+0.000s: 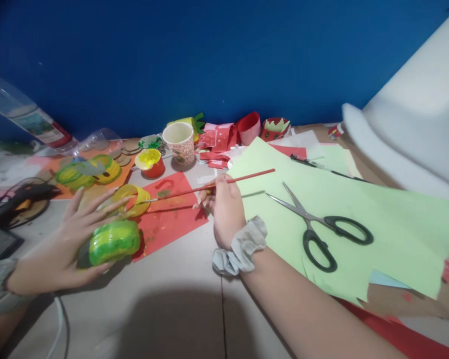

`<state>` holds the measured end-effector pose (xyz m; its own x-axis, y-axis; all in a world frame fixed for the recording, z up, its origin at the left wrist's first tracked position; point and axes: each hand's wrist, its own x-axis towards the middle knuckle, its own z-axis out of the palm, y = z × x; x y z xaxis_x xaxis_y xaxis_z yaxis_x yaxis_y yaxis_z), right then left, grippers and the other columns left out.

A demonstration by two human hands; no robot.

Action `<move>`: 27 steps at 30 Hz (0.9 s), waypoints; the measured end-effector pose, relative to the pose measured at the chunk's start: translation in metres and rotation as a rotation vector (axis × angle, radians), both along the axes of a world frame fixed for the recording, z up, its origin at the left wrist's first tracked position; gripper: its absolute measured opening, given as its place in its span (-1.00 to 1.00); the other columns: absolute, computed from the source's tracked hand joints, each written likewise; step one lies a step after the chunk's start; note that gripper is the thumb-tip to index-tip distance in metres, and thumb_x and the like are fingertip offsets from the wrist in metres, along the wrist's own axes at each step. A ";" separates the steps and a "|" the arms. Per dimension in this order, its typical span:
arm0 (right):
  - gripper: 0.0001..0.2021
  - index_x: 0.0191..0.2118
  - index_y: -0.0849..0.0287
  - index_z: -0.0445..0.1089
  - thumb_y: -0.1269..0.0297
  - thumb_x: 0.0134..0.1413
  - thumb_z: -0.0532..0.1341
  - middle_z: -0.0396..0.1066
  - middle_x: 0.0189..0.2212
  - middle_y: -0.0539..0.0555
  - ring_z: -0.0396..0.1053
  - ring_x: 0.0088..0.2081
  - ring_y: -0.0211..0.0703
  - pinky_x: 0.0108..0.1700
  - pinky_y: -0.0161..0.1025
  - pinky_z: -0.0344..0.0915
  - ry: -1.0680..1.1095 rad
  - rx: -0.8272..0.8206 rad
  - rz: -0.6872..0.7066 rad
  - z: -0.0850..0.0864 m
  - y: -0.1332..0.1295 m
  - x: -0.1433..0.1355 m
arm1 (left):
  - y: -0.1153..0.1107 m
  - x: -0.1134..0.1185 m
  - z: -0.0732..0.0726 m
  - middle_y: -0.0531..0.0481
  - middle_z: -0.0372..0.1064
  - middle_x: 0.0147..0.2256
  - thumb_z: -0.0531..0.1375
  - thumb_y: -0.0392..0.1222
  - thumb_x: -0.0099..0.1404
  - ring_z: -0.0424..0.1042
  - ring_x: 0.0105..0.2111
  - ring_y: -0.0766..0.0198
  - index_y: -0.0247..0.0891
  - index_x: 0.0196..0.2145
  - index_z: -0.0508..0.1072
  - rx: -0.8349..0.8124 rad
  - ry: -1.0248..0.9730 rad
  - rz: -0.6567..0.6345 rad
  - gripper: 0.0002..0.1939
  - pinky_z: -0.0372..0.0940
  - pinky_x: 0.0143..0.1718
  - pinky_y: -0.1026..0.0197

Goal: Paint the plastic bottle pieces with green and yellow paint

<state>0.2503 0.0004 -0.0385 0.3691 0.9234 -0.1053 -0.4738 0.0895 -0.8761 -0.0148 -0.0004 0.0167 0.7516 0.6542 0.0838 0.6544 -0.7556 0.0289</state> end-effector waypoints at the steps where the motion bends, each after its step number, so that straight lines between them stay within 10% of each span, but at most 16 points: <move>1: -0.78 -0.37 0.20 0.10 0.22 0.30 0.03 0.22 -0.62 -0.02 0.21 -0.61 -0.30 -0.52 -0.44 0.32 0.001 0.004 -0.002 0.000 0.000 0.000 | 0.000 0.000 0.000 -0.12 0.20 0.25 0.16 -0.02 0.12 -0.07 0.33 -0.12 -0.15 0.17 0.24 0.000 -0.002 0.003 -0.36 -0.42 0.30 -0.32; 27: -0.72 -0.41 0.21 0.17 0.08 0.06 0.15 0.19 -0.63 -0.03 0.19 -0.60 -0.31 -0.53 -0.43 0.27 0.053 0.035 0.019 0.004 -0.003 0.000 | 0.001 -0.019 -0.006 -0.07 0.29 0.20 0.18 -0.02 0.06 -0.09 0.33 -0.16 -0.10 0.17 0.20 0.033 -0.142 -0.042 -0.31 -0.54 0.29 -0.31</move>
